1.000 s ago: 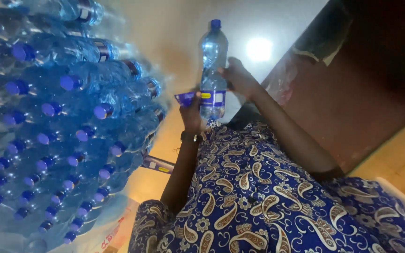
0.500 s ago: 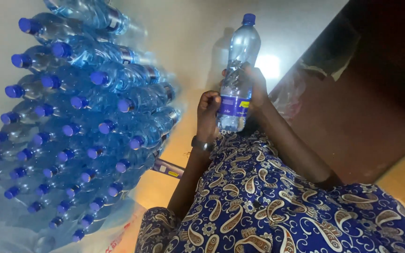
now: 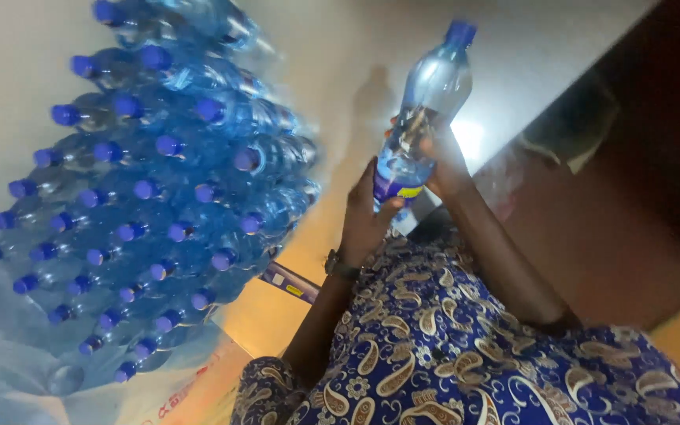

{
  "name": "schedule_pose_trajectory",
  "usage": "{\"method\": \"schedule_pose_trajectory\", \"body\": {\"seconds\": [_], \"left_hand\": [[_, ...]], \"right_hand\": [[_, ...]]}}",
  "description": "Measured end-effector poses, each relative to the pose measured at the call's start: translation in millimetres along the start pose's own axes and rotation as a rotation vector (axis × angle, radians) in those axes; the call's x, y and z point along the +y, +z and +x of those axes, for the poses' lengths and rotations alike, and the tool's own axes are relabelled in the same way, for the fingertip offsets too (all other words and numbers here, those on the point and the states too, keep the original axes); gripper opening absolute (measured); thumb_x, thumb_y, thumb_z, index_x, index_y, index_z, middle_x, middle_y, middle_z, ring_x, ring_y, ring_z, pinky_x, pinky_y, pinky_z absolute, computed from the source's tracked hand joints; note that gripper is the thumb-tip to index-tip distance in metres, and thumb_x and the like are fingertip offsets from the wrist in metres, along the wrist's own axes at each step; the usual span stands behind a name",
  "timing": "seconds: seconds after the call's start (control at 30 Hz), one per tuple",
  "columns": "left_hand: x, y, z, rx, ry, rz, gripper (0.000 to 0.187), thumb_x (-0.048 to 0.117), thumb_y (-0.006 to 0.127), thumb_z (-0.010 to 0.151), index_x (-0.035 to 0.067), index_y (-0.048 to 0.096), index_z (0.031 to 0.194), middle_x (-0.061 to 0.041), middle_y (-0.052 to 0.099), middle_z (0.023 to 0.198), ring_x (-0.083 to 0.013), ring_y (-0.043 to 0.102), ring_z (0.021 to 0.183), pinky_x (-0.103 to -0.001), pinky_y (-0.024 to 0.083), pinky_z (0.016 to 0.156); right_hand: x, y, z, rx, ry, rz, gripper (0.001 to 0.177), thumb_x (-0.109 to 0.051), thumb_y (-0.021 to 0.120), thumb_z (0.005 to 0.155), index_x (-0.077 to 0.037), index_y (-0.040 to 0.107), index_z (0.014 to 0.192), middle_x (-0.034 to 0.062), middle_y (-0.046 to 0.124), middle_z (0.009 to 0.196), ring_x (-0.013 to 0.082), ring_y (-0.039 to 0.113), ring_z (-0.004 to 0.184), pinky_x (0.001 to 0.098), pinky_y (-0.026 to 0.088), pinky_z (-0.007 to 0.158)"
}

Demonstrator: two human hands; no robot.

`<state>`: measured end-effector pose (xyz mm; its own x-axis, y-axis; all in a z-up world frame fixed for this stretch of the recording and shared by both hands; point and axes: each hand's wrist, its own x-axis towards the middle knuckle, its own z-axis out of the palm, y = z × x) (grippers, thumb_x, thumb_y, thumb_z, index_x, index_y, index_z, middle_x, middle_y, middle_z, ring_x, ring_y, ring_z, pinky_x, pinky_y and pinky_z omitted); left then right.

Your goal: Manually applying adhesive labels to plastic water bottles and organizing them into a bulk pack.

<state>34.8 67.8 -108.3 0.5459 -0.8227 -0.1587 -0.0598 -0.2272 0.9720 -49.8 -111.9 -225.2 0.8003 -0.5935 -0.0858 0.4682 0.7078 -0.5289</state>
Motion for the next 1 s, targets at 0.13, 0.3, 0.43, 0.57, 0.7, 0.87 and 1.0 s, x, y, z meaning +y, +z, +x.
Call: {"method": "schedule_pose_trajectory", "body": {"seconds": [0.13, 0.3, 0.43, 0.57, 0.7, 0.87, 1.0], "left_hand": [[7.0, -27.6, -15.5, -0.006, -0.361, -0.057, 0.094, 0.066, 0.044, 0.112, 0.008, 0.014, 0.181, -0.036, 0.026, 0.179, -0.0573, 0.027, 0.162, -0.07, 0.025, 0.131], [-111.4, -55.1, -116.6, 0.227, -0.597, 0.219, 0.064, 0.056, 0.07, 0.101, 0.022, 0.061, 0.154, -0.014, 0.069, 0.145, -0.037, 0.064, 0.14, -0.055, 0.049, 0.119], [-181.4, -93.6, -198.6, 0.71, -0.43, 0.526, 0.016, 0.02, 0.067, 0.109, 0.009, 0.075, 0.1, -0.01, 0.081, 0.097, -0.0278, 0.076, 0.085, -0.042, 0.063, 0.074], [-213.0, -109.5, -215.5, 0.934, -0.787, 0.491, 0.052, 0.03, 0.083, 0.094, 0.005, 0.062, 0.135, -0.024, 0.065, 0.122, -0.0485, 0.058, 0.118, -0.064, 0.049, 0.091], [-227.4, -120.9, -191.3, 0.916, -0.963, 0.368, 0.048, 0.036, 0.078, 0.098, 0.005, 0.062, 0.065, -0.024, 0.077, 0.08, -0.045, 0.073, 0.087, -0.06, 0.048, 0.075], [-275.1, -106.5, -199.1, 0.889, -0.993, 0.551, 0.037, 0.046, 0.09, 0.083, 0.011, 0.079, 0.074, -0.015, 0.076, 0.073, -0.0461, 0.078, 0.086, -0.057, 0.06, 0.082], [-286.0, -93.3, -217.0, 1.166, -0.647, 0.622, 0.04, 0.033, 0.088, 0.093, 0.013, 0.063, 0.07, -0.013, 0.066, 0.066, -0.0409, 0.072, 0.073, -0.051, 0.059, 0.073]], "right_hand": [[10.8, 30.5, 34.3, 0.077, -0.03, -0.499, 0.085, -0.005, 0.089, 0.091, -0.012, 0.046, 0.164, 0.0096, 0.071, 0.143, 0.026, 0.074, 0.126, 0.0433, 0.062, 0.11], [15.0, 77.8, 116.3, -0.056, -0.026, -1.048, 0.093, -0.023, 0.099, 0.085, -0.014, 0.046, 0.16, 0.0151, 0.063, 0.156, 0.038, 0.059, 0.146, 0.0556, 0.045, 0.125], [54.8, 89.4, 189.5, 0.04, -0.148, -1.131, 0.09, -0.024, 0.097, 0.078, -0.018, 0.049, 0.154, 0.0099, 0.072, 0.138, 0.0288, 0.072, 0.122, 0.04, 0.059, 0.102], [90.4, 113.4, 245.7, -0.054, -0.167, -1.046, 0.096, -0.043, 0.099, 0.083, -0.019, 0.042, 0.157, 0.011, 0.065, 0.146, 0.0349, 0.066, 0.134, 0.0483, 0.057, 0.11], [116.1, 156.7, 268.8, -0.094, -0.231, -1.114, 0.109, -0.074, 0.088, 0.08, -0.017, 0.042, 0.16, 0.0147, 0.065, 0.154, 0.0394, 0.067, 0.141, 0.0544, 0.06, 0.112], [117.2, 122.5, 285.9, -0.153, -0.262, -1.196, 0.097, -0.011, 0.101, 0.087, -0.012, 0.041, 0.164, 0.029, 0.063, 0.149, 0.0488, 0.064, 0.139, 0.0628, 0.053, 0.115], [107.8, 64.7, 262.5, -0.21, -0.295, -1.098, 0.092, -0.019, 0.099, 0.103, -0.008, 0.035, 0.167, 0.0225, 0.046, 0.158, 0.0432, 0.049, 0.145, 0.0541, 0.05, 0.123]]}}
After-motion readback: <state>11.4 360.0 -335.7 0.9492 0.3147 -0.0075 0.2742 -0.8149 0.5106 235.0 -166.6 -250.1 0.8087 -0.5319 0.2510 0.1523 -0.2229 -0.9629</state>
